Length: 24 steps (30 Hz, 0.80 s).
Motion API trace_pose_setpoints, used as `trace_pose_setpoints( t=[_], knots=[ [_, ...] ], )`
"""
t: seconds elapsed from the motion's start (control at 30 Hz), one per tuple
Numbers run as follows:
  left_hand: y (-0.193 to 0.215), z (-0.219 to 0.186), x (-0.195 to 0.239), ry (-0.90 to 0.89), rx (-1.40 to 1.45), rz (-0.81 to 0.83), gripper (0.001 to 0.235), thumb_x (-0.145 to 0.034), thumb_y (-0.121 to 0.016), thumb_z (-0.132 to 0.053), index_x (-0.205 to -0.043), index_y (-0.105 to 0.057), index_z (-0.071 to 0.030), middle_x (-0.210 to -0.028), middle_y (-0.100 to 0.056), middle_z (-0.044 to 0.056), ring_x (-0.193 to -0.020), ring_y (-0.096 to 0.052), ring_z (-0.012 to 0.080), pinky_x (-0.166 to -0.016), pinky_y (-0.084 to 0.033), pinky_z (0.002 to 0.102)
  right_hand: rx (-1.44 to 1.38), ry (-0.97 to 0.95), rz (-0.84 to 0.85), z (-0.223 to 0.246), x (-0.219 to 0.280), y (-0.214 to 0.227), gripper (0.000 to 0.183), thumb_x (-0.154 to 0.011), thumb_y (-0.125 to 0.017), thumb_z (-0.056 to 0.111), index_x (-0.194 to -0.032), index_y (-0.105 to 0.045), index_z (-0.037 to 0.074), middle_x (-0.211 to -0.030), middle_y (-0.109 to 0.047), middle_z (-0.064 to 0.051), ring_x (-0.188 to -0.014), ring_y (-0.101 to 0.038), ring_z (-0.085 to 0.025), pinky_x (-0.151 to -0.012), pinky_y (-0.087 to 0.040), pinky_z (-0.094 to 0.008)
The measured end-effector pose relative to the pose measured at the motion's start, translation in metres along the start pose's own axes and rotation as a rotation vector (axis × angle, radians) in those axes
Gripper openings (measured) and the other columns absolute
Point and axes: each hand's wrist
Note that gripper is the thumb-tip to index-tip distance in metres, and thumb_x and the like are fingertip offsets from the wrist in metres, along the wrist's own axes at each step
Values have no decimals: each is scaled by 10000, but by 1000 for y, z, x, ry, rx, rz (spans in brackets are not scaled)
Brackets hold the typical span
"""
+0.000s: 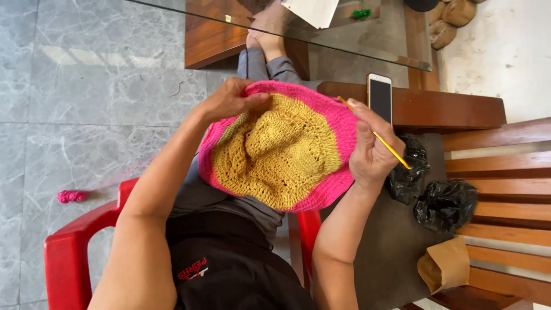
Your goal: A person is crocheting a piece of fabric using pink and yellow yarn and a crochet hook while sitting in a chair.
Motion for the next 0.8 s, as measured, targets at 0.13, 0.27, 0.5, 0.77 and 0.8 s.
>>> trace_pose_setpoints(
  t=[0.13,0.27,0.5,0.77,0.8],
  knots=[
    [18,-6,-3,37,438,139,250,-1036,-660,-208,-837,-684,-57,-710,-718,110,-552,-717,184,-542,-610,266,62,-13,-21,-7,-5,30,297,-1101,-580,145,-1061,-702,-123,-1030,-756,-293,-1019,-753,-394,-951,-580,-458],
    [15,-94,8,5,518,161,252,-1041,-642,-236,-834,-679,-98,-703,-665,13,-615,-677,98,-579,-571,239,111,-32,-93,-14,-4,59,352,-1140,-551,204,-1074,-645,-129,-1032,-731,-305,-1025,-733,-380,-977,-569,-471],
    [-59,-28,-41,264,249,43,440,-976,-617,-499,-640,-563,-220,-564,-553,-26,-470,-506,92,-440,-404,262,177,-149,-201,-26,3,76,200,-1113,-508,42,-1124,-643,-106,-1055,-716,-257,-985,-726,-342,-946,-594,-404],
    [-18,-25,-11,203,347,-81,569,-898,-734,-440,-1232,-362,-167,-1289,-363,127,-1196,-366,238,-1010,-339,386,128,-186,-146,-29,4,64,306,-1135,-562,247,-1119,-656,-44,-1061,-728,-208,-994,-743,-308,-954,-609,-396],
    [-4,-20,-5,-147,466,-137,1071,-958,-798,-304,-1612,47,-228,-1743,53,190,-1633,-6,335,-1299,-102,529,126,-179,-143,-26,4,60,327,-1131,-567,262,-1106,-668,-47,-1050,-728,-198,-982,-739,-299,-932,-602,-382]
  ],
)
Point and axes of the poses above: each hand's wrist, its own x-axis away from the middle knuckle, its own y-axis out of the back of the hand, z = x × y
